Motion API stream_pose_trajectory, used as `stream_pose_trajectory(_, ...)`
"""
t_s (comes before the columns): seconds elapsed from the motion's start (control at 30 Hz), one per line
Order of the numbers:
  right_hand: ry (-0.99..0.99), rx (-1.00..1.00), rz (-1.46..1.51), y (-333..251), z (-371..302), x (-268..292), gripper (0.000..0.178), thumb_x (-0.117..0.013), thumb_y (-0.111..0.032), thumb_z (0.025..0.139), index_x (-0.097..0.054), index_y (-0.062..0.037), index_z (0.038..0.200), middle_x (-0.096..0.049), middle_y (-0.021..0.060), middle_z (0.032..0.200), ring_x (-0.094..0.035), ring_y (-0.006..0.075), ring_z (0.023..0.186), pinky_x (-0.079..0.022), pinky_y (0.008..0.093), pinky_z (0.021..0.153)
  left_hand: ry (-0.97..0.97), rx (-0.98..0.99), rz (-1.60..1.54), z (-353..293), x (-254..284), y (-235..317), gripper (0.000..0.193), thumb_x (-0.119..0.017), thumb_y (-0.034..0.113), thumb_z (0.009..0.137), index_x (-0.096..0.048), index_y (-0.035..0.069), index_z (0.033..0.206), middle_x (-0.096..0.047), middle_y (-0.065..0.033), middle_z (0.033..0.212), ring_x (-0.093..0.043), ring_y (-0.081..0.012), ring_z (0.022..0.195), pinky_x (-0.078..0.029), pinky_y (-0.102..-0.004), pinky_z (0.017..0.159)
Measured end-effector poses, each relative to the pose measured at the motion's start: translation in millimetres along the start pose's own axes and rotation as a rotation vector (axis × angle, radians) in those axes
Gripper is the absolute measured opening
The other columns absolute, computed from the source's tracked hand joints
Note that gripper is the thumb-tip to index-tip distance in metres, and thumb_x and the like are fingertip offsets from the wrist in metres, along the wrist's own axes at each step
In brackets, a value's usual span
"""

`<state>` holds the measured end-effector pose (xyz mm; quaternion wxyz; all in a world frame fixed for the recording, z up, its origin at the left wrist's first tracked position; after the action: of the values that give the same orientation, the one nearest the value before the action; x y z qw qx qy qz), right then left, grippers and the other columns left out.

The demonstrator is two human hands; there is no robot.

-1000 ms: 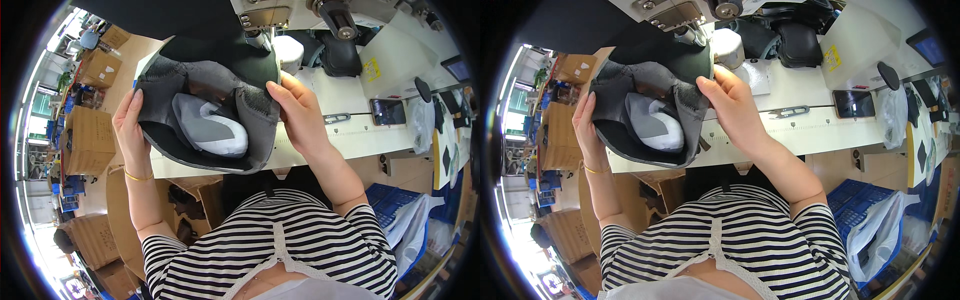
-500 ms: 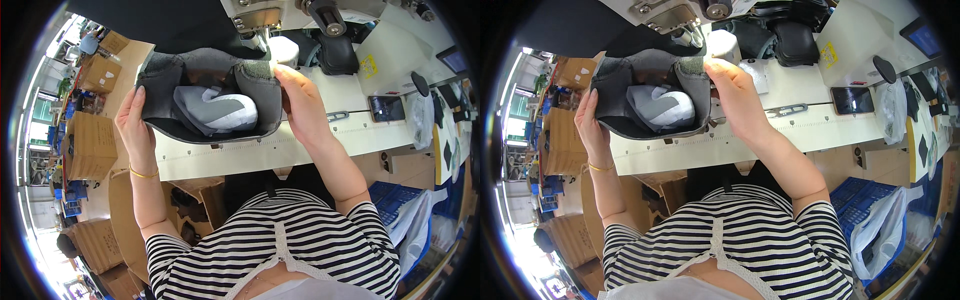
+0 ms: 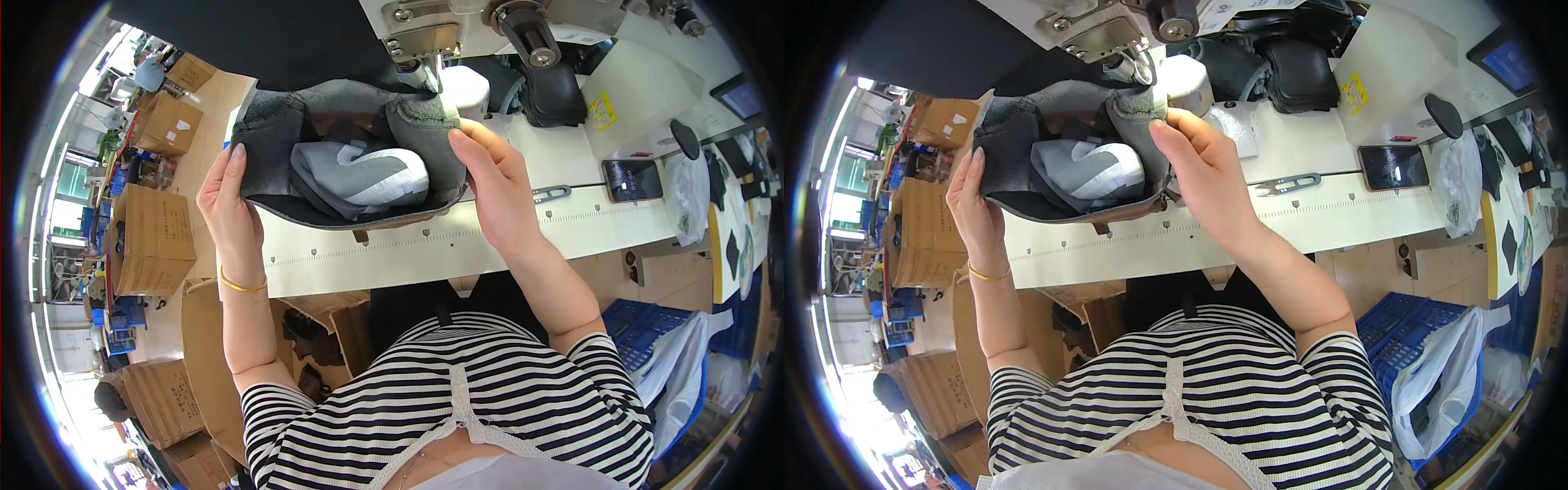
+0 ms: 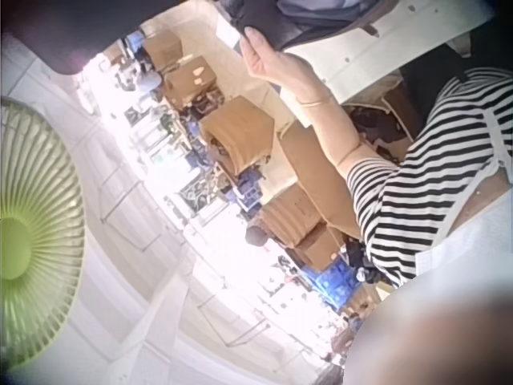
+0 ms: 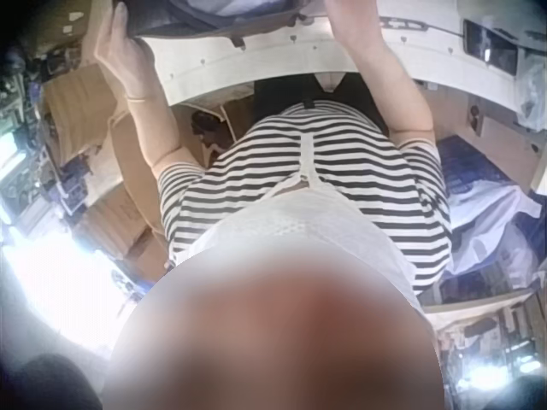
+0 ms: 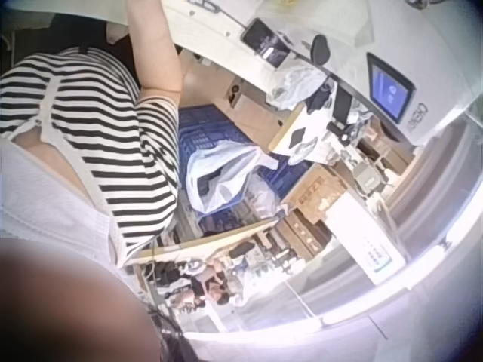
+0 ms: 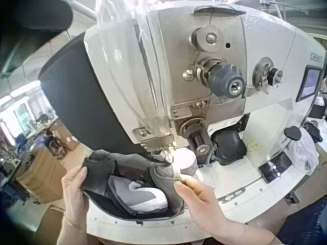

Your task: The recorder is sewing shoe components using an industrial sewing machine.

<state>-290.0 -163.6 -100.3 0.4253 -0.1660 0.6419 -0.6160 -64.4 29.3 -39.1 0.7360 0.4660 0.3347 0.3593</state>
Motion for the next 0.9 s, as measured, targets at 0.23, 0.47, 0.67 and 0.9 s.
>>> stream_pose_trajectory(0.23,0.050,0.049,0.024,-4.7,-3.1,-4.7,0.022,-0.053,-0.019,0.095,-0.060,-0.0001,0.104,-0.046,-0.0092,0.074,-0.035,-0.0014,0.067,-0.028,0.0166,0.057,-0.019,-0.057,0.044,1.5,3.3,0.0,0.023,-0.055,0.005,0.092,-0.062,-0.010,0.108,-0.067,-0.0126,0.102,-0.063,-0.0138,0.092,-0.048,-0.0224,0.083)
stream_pose_trajectory(0.47,0.043,0.015,0.046,-3.4,-1.3,-8.9,0.024,-0.051,-0.017,0.096,-0.058,0.0009,0.109,-0.052,-0.0067,0.082,-0.042,0.0003,0.078,-0.036,0.0176,0.067,-0.017,-0.067,0.101,8.1,1.6,-4.8,0.021,-0.061,0.009,0.091,-0.065,-0.007,0.103,-0.066,-0.0031,0.093,-0.057,-0.0063,0.083,-0.044,-0.0185,0.076)
stream_pose_trajectory(0.67,-0.339,-0.167,0.094,24.6,-12.4,-49.6,0.026,-0.048,-0.016,0.097,-0.057,0.0026,0.111,-0.063,0.0050,0.098,-0.058,0.0110,0.090,-0.047,0.0249,0.081,-0.042,0.208,0.441,45.1,83.1,-23.5,0.023,-0.062,0.014,0.087,-0.068,-0.007,0.095,-0.067,-0.0018,0.084,-0.057,-0.0094,0.078,-0.045,-0.0239,0.073)
stream_pose_trajectory(0.9,-0.498,-0.275,-0.136,56.0,-45.3,-59.7,0.024,-0.045,-0.010,0.096,-0.059,0.0026,0.111,-0.068,0.0132,0.102,-0.064,0.0176,0.088,-0.050,0.0281,0.076,0.061,-1.219,1.337,170.5,-31.1,87.7,0.031,-0.046,0.029,0.089,-0.066,0.007,0.096,-0.063,-0.0166,0.108,-0.060,-0.0344,0.093,-0.050,-0.0425,0.077)
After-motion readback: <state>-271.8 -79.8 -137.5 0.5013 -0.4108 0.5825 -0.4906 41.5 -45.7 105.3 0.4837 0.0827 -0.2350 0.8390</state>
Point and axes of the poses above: each hand's wrist, its own z-axis towards the middle knuckle, its own x-axis out of the back of the hand, y = z × x, the point moved 8 cm from there along z, towards the middle knuckle
